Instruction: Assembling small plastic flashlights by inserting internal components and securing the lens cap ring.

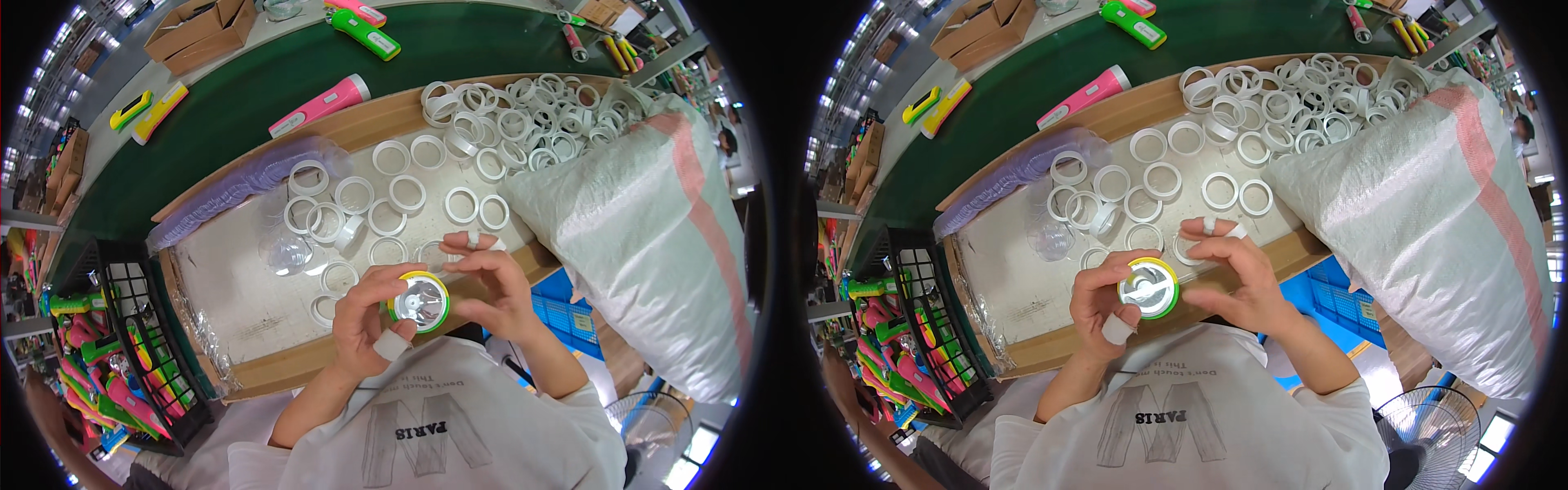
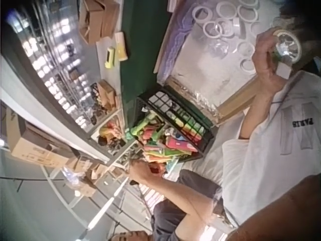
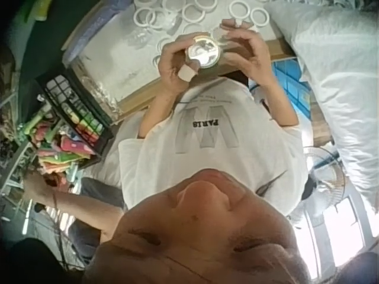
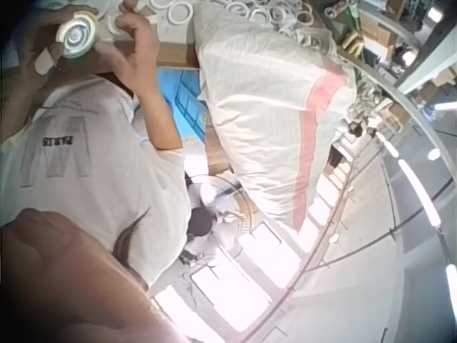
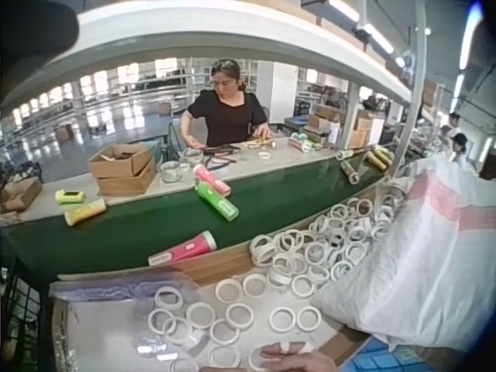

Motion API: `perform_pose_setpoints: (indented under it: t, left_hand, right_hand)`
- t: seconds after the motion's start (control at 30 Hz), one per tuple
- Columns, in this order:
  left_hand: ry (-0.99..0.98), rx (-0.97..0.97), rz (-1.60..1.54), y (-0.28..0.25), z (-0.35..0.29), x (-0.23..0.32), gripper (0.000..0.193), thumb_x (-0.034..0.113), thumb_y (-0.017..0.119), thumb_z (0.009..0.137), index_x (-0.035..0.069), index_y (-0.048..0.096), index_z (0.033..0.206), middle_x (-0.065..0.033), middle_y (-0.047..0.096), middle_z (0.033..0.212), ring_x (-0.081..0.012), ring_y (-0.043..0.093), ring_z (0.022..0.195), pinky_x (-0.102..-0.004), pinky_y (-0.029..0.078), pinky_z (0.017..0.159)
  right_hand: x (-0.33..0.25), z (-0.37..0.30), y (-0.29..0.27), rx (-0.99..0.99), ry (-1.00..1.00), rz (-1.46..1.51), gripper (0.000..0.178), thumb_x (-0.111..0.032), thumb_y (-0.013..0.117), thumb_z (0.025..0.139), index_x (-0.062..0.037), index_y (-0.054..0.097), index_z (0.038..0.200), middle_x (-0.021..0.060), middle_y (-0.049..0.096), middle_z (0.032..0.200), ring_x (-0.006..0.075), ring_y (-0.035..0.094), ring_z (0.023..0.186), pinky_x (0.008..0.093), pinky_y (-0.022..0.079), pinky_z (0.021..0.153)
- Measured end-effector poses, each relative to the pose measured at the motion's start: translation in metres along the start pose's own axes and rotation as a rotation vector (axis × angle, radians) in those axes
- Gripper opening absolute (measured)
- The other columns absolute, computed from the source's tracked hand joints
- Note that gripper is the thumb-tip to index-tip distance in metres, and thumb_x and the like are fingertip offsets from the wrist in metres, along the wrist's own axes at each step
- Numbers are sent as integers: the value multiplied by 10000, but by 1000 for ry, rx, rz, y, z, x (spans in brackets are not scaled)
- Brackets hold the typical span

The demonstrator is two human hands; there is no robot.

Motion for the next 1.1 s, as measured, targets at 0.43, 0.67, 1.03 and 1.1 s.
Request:
perform_pose_setpoints:
  t: [0.43,0.67,1.03,1.1]
  left_hand:
    - [54,-61,314,-1,11,22,531,-101,697,705,9,624,1220,-216,578,1258,-298,627,1048,-330,516,859]
    - [37,-60,348,2,12,20,535,-101,646,724,16,615,1245,-200,582,1254,-303,620,1041,-327,513,848]
    - [65,-26,242,1,8,11,546,-55,683,725,-9,570,1257,-205,595,1238,-340,614,1046,-352,495,875]
    - [91,-12,213,0,8,10,521,-49,703,715,-8,587,1221,-210,603,1227,-342,616,1044,-356,497,865]
  right_hand:
    - [-41,11,8,-34,28,-180,462,-21,779,767,-3,607,1195,144,589,1080,243,607,913,317,503,757]
    - [-60,27,5,-57,-99,-407,246,-9,753,794,-11,662,1023,121,585,967,196,607,797,296,518,698]
    - [-50,33,9,-43,328,-207,187,-37,736,819,-20,696,1000,85,574,877,169,580,807,283,484,792]
    - [-53,33,10,-111,72,-401,200,-45,750,804,-21,706,997,78,563,867,173,559,804,289,468,774]
Point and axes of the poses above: each hand's wrist, its own z-axis towards the middle knuckle, its own y-axis out of the palm, x = y × z, the point moved 4 cm from there along z, towards the middle knuckle
